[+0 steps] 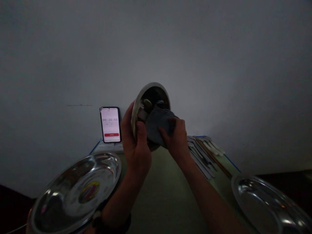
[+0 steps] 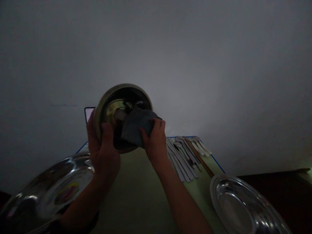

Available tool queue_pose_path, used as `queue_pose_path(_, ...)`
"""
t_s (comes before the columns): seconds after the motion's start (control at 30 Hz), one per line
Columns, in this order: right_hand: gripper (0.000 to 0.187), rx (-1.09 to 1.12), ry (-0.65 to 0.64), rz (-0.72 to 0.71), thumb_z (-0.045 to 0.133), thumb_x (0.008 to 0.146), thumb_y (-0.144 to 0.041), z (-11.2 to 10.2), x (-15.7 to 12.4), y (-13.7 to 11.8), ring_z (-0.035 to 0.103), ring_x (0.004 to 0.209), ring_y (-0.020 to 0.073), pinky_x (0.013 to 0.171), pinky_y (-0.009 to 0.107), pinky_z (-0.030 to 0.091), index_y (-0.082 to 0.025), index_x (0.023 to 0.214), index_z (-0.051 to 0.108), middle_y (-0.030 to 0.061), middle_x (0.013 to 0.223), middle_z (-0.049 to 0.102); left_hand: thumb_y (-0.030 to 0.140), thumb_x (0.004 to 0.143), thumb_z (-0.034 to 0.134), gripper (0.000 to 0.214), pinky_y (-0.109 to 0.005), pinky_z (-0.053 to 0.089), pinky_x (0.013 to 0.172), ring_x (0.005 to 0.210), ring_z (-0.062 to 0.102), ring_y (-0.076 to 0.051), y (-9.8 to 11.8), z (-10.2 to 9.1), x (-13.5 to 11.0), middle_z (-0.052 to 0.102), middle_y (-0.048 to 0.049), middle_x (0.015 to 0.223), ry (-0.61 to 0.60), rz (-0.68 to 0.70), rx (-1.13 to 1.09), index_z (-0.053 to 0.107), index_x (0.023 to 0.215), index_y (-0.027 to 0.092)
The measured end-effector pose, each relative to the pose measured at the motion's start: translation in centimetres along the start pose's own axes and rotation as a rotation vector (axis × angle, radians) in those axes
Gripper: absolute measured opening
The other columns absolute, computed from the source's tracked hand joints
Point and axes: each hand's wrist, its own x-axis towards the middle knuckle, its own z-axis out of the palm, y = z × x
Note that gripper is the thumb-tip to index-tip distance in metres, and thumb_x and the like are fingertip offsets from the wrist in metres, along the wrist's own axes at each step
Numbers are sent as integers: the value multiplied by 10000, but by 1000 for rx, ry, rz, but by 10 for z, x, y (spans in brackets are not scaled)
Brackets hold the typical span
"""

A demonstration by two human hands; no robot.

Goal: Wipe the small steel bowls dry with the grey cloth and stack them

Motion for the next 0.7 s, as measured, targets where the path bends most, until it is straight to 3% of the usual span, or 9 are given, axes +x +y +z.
queue_pose_path(0.07,301,145,-59,78,526,847,-308,4,0,4,584,998,235,895,437,492,-155,1099,465,168,1148,521,373,939,463,385,-357,234,1150,1393,317,-199,-8,1,-2,447,20,1446,92,181,113,471,1324,348)
queue_pose_path(0.17,376,414,-88,245,522,843,-373,14,-1,8,623,977,227,853,415,517,-160,1138,426,183,1210,540,400,937,457,419,-402,296,1121,1347,382,-219,-25,4,-4,458,-27,1417,104,389,177,445,1348,320)
queue_pose_path(0.33,543,527,1,411,696,700,-458,19,-4,3,608,1075,266,927,430,489,-185,1116,479,135,1172,615,365,951,441,409,-387,337,1095,1316,414,-206,-33,10,-13,440,-53,1407,61,440,191,430,1357,318)
queue_pose_path(0.53,573,436,-13,502,796,563,-402,12,2,18,639,890,238,781,380,518,-198,988,470,88,1000,654,364,951,445,360,-379,346,1083,1273,442,-187,-32,14,-20,490,-37,1337,21,332,135,460,1308,323)
queue_pose_path(0.7,424,199,87,358,743,612,-414,-9,16,41,587,767,210,681,331,462,-221,879,476,22,830,618,414,940,434,391,-391,358,1064,1236,476,-208,-29,15,-16,509,-53,1316,-131,66,93,446,1309,283)
